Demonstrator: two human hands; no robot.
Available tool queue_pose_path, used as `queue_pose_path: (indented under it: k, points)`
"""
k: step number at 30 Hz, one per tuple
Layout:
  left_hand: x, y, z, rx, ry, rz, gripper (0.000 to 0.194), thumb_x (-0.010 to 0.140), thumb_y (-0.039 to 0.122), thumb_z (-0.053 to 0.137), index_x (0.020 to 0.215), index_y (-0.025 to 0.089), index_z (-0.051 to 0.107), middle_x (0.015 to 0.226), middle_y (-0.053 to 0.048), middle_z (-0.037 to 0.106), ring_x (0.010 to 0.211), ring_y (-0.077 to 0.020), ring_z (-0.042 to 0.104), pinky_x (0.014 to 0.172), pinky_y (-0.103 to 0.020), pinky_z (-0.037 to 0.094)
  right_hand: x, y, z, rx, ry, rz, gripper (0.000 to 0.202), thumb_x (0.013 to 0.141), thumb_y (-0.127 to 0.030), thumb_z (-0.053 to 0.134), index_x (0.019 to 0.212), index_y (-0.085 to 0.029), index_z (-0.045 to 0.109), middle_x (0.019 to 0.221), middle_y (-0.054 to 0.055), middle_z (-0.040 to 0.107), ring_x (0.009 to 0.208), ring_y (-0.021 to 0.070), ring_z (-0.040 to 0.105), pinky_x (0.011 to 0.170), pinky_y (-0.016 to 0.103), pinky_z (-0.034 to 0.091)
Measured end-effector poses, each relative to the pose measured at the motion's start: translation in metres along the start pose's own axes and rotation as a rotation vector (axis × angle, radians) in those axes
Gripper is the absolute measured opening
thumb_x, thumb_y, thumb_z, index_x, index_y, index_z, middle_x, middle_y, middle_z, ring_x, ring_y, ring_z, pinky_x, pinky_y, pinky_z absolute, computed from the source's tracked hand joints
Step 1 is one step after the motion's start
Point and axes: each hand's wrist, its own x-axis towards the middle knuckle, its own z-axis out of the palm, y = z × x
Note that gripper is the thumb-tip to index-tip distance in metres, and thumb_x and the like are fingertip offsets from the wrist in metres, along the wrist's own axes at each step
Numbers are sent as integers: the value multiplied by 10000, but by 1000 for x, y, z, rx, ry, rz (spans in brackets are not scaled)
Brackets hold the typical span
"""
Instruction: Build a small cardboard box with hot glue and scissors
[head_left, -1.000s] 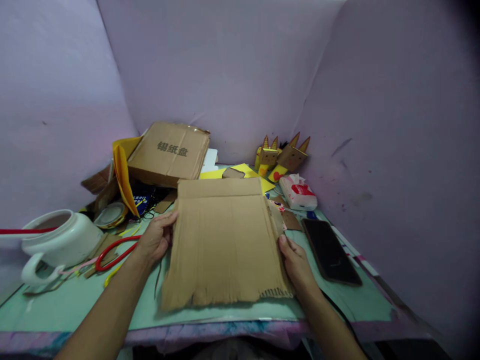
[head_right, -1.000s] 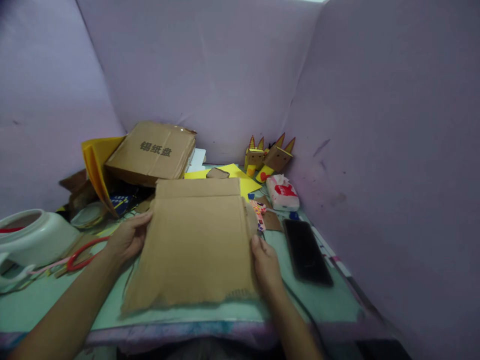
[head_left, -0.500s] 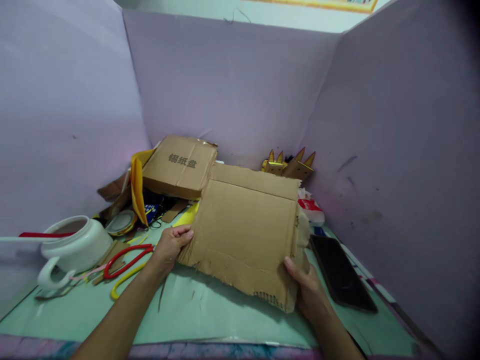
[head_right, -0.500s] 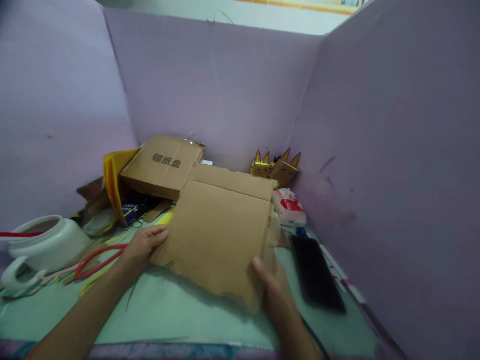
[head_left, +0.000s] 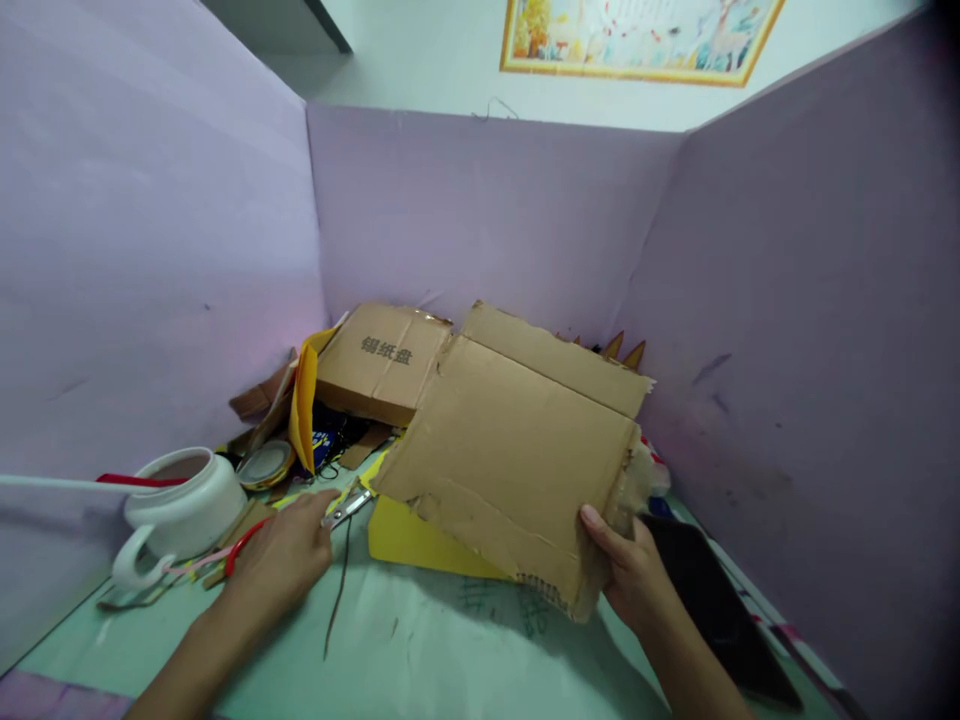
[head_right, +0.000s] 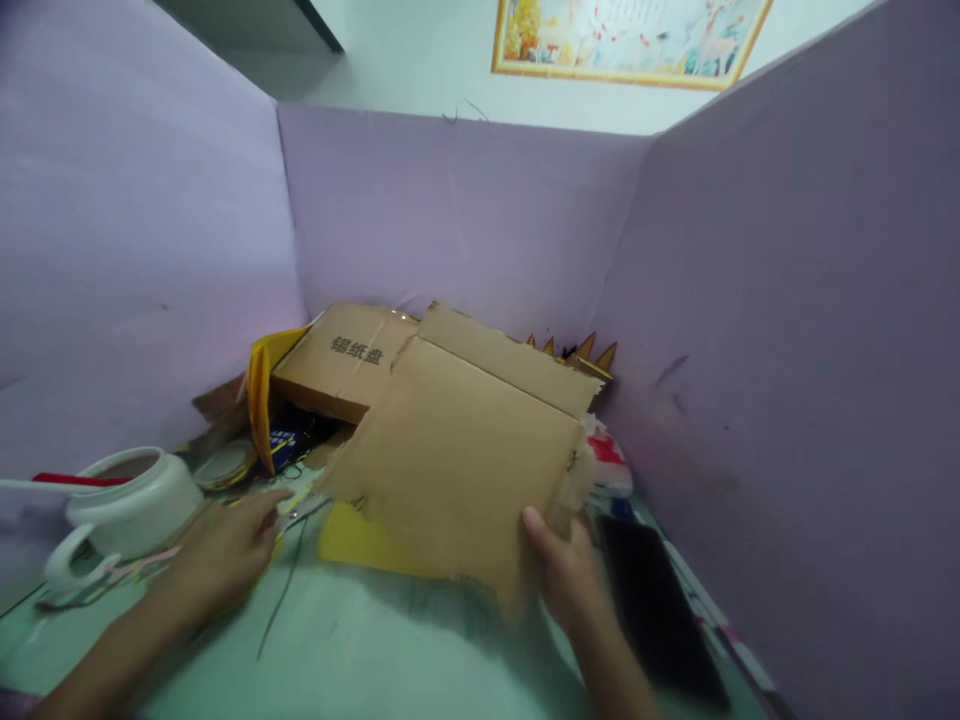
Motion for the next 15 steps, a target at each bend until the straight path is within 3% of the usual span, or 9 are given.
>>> queue_pose_path:
  k: [3,6,11,15]
  points:
    - [-11,-8,-7,413,-189,16,507,655,-7,438,1107,137,615,1098,-182,626,1045,-339,565,838,-411,422,8,-1,10,53,50,1,687,534,-344,809,1160,-184,577,904,94,747,773,309,707,692,426,575]
    - [-11,-8,-7,463,-245,20,626,631,-39,412,1222,127,535,1162,-199,592,1100,-333,543,862,-405,415,12,5,13,95,53,15,753,538,-345,806,1215,-156,537,913,100,748,800,318,706,705,427,577]
    - [-2,-25,-3,321,-143,30,538,603,40,457,1093,206,602,983,-148,662,967,-351,606,767,-398,427,16,15,1,53,49,19,822,597,-396,784,1310,-158,449,983,100,739,910,325,689,729,415,579]
    - [3,-46,-4,65,5,-83,570,611,112,510,1171,208,544,1060,-138,658,1016,-347,592,817,-406,431,20,23,-11,-47,75,-62,782,662,-446,734,1341,-214,424,1081,73,712,989,308,666,762,406,581]
